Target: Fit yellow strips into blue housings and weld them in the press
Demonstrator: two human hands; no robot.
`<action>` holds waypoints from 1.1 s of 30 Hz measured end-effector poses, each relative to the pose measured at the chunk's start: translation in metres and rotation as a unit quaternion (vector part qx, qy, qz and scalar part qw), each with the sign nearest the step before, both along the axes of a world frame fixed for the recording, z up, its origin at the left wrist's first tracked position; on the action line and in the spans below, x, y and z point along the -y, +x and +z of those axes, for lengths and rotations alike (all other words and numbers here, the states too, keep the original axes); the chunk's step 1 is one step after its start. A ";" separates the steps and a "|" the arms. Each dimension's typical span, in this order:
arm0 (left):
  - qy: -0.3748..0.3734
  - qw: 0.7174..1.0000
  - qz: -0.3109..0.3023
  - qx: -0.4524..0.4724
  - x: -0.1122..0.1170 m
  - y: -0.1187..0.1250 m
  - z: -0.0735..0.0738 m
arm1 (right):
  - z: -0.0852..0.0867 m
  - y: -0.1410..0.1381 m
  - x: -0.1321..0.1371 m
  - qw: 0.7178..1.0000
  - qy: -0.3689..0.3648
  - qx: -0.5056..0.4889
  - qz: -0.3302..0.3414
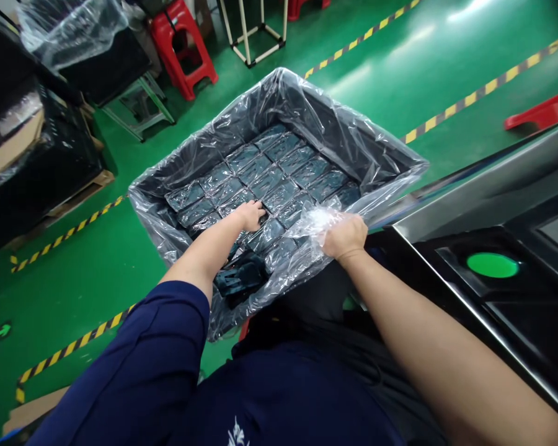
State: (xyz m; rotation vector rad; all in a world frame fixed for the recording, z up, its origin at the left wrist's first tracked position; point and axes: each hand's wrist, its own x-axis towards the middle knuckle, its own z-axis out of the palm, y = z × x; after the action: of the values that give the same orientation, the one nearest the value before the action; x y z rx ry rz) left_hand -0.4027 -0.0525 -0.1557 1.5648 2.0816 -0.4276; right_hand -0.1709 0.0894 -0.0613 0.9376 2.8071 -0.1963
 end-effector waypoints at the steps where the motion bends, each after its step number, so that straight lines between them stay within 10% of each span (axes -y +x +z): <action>1: -0.010 1.000 -0.001 -0.002 -0.002 0.000 0.000 | 0.000 0.000 0.000 1.000 -0.001 -0.002 -0.001; 33: -0.028 0.999 0.002 0.026 -0.019 0.016 -0.018 | -0.004 0.001 -0.002 1.000 0.007 -0.001 0.019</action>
State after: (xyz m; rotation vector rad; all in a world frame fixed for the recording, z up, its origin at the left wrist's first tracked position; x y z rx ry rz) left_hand -0.3872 -0.0334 -0.1734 1.5235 2.0158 -0.4356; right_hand -0.1698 0.0913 -0.0655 0.8856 2.8290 -0.1729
